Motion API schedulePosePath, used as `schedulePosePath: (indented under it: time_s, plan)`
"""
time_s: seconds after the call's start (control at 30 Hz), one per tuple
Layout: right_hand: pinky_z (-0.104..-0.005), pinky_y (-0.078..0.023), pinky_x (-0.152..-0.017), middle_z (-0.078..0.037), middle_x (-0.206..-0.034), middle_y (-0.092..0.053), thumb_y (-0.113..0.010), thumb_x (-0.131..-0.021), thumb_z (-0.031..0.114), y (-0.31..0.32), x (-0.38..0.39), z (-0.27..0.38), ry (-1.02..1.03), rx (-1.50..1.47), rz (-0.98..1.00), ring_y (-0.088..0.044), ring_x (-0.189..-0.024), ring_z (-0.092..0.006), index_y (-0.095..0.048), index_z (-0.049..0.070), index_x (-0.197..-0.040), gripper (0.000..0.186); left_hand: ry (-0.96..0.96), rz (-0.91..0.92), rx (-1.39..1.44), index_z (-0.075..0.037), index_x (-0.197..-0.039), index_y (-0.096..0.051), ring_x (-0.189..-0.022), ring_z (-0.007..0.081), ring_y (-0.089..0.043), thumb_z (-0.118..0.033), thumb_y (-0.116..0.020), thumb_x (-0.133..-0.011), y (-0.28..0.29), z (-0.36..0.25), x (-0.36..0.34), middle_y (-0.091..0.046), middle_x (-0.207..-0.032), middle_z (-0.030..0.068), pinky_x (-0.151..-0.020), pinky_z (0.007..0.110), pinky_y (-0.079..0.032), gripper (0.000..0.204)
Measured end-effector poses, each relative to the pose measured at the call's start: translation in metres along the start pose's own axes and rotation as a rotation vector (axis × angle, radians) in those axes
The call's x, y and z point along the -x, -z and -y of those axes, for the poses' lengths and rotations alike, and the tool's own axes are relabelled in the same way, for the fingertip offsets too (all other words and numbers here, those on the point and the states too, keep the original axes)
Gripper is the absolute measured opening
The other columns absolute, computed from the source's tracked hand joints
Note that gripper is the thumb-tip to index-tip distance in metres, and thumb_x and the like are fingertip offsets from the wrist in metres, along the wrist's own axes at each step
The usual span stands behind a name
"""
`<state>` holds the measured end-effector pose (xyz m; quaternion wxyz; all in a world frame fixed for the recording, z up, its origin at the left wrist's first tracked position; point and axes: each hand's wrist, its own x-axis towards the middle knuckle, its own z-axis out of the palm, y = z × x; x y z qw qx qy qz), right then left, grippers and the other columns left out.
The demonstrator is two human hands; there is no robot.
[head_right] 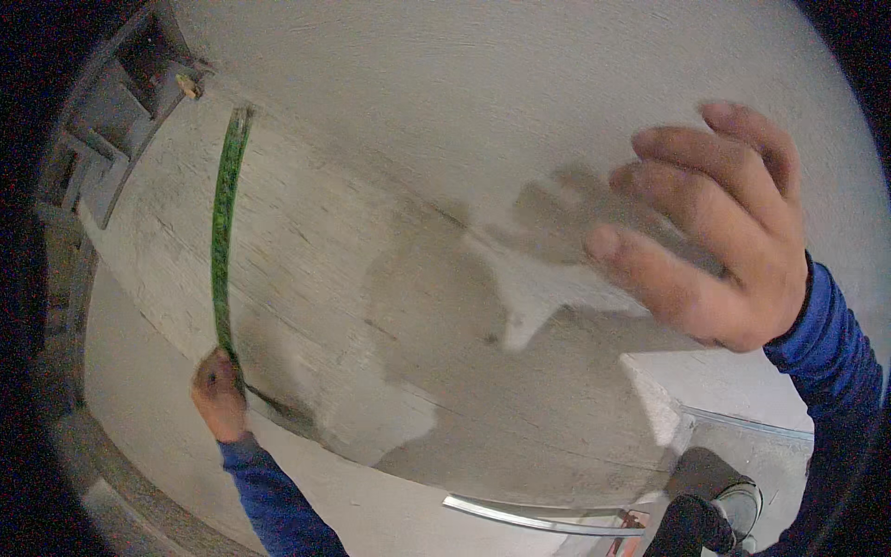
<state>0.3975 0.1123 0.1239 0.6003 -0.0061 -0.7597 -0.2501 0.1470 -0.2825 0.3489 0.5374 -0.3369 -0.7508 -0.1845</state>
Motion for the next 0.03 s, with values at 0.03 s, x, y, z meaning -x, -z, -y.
schedulePosePath:
  time_s: [0.03]
  plan:
    - [-0.0561, -0.033, -0.092, -0.021, -0.099, -0.059, -0.044, -0.064, 0.004, -0.0048, -0.0325, -0.0090, -0.005, -0.014, 0.063, -0.056, -0.096, -0.0368, -0.043, 0.010, -0.120, 0.056, -0.016, 0.002, -0.023, 0.004, -0.093, -0.063, -0.070, 0.0148, -0.055, -0.018, -0.058, -0.086, 0.0086, 0.0015, -0.0368, -0.061, -0.075, 0.0106, -0.066, 0.028, -0.045, 0.023]
